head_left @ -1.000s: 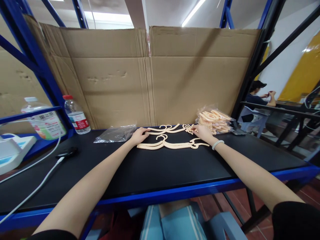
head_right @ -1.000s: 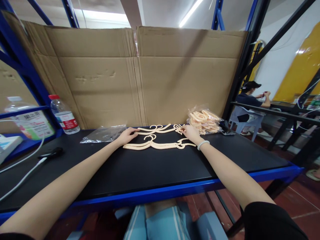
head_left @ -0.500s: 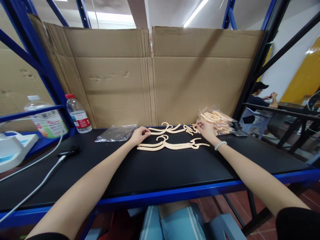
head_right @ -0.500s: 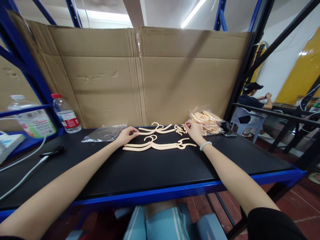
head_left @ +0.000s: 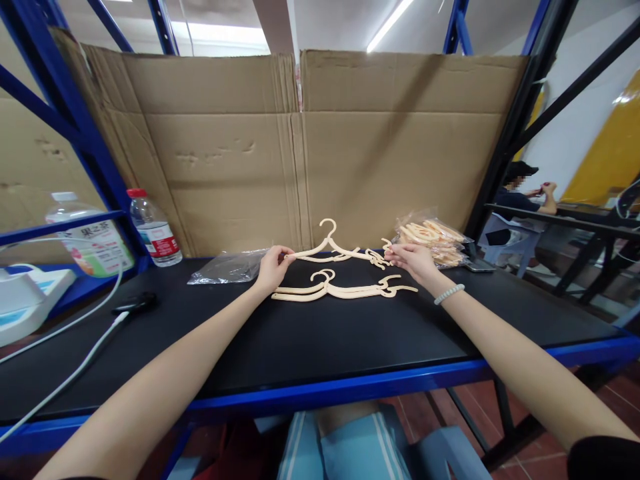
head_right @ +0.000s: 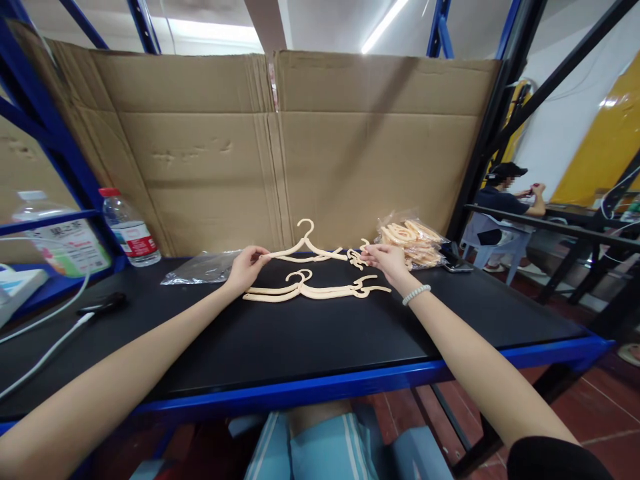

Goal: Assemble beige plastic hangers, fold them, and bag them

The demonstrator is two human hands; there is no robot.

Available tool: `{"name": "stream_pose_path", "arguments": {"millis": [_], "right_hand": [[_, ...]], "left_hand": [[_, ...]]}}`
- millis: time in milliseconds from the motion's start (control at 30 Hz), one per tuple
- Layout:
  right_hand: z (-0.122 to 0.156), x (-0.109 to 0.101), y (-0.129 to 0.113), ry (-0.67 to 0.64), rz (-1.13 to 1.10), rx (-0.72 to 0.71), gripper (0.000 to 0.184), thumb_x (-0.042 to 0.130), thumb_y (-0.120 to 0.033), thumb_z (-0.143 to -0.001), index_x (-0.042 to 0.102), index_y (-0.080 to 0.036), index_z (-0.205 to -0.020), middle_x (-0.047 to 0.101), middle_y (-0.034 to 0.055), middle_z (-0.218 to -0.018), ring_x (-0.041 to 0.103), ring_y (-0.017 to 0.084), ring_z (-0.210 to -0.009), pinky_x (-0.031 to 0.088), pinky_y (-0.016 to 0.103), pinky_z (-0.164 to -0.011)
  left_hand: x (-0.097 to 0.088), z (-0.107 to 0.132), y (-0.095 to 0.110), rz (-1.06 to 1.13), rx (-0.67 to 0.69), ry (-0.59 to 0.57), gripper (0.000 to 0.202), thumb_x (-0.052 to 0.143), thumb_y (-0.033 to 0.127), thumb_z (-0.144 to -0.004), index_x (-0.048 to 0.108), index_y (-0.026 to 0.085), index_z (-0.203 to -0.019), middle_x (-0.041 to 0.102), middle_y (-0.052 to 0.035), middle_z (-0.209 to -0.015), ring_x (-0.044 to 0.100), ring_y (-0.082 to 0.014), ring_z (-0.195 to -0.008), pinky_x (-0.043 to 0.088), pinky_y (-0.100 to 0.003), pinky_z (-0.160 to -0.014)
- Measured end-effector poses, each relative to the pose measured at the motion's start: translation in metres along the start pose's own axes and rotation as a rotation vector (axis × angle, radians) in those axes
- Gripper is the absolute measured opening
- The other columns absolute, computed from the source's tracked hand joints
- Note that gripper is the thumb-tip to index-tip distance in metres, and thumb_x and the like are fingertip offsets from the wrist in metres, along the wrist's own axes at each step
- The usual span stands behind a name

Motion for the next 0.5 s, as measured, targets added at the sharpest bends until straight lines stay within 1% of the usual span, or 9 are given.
{"name": "stream_pose_path", "arguments": {"millis": [133,233,367,500], "right_hand": [[0.002,0.006,0.005,-0.054,-0.078,0.071,0.021,0.078,-0.024,-0.073,0.059,-0.019,-0.080,0.070,0.0071,-0.080,0.071,0.021,-0.081,0.061,0.031,-0.071],[0.001,0.009,0.005,-0.077,-0.120,0.115,0.022,0.076,-0.016,-0.073,0.057,-0.021,-0.083,0.070,0.0054,-0.083,0.070,0.021,-0.084,0.061,0.033,-0.074],[0.002,0.013,0.004,-0.124,-0.142,0.164,0.014,0.069,-0.013,-0.077,0.058,-0.021,-0.081,0.070,0.0058,-0.087,0.070,0.020,-0.089,0.060,0.033,-0.077],[0.003,0.017,0.006,-0.188,-0.151,0.213,0.013,0.066,-0.010,-0.080,0.057,-0.020,-0.078,0.070,0.0035,-0.083,0.069,0.019,-0.091,0.058,0.031,-0.078]], "left_hand": [[-0.001,0.003,0.012,0.013,0.039,0.059,0.026,0.058,0.031,-0.093,0.059,0.015,-0.114,0.063,-0.0081,-0.112,0.064,-0.0201,-0.094,0.055,-0.040,-0.080],[-0.002,0.005,0.022,0.028,0.069,0.087,0.024,0.058,0.031,-0.093,0.060,0.014,-0.110,0.063,-0.0071,-0.108,0.063,-0.0190,-0.091,0.055,-0.038,-0.079],[-0.002,0.008,0.036,0.047,0.108,0.097,0.017,0.058,0.029,-0.092,0.061,0.014,-0.097,0.062,-0.0040,-0.096,0.061,-0.0165,-0.082,0.052,-0.035,-0.075],[-0.003,0.017,0.045,0.064,0.123,0.096,0.004,0.058,0.019,-0.086,0.056,0.018,-0.083,0.056,-0.0005,-0.084,0.055,-0.0151,-0.075,0.049,-0.031,-0.071]]}}
Point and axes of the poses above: each hand's wrist, its own z-axis away from the middle knuckle, its own x-axis out of the palm, y = z × x, the point moved 3 cm from there along -z, towards the middle knuckle
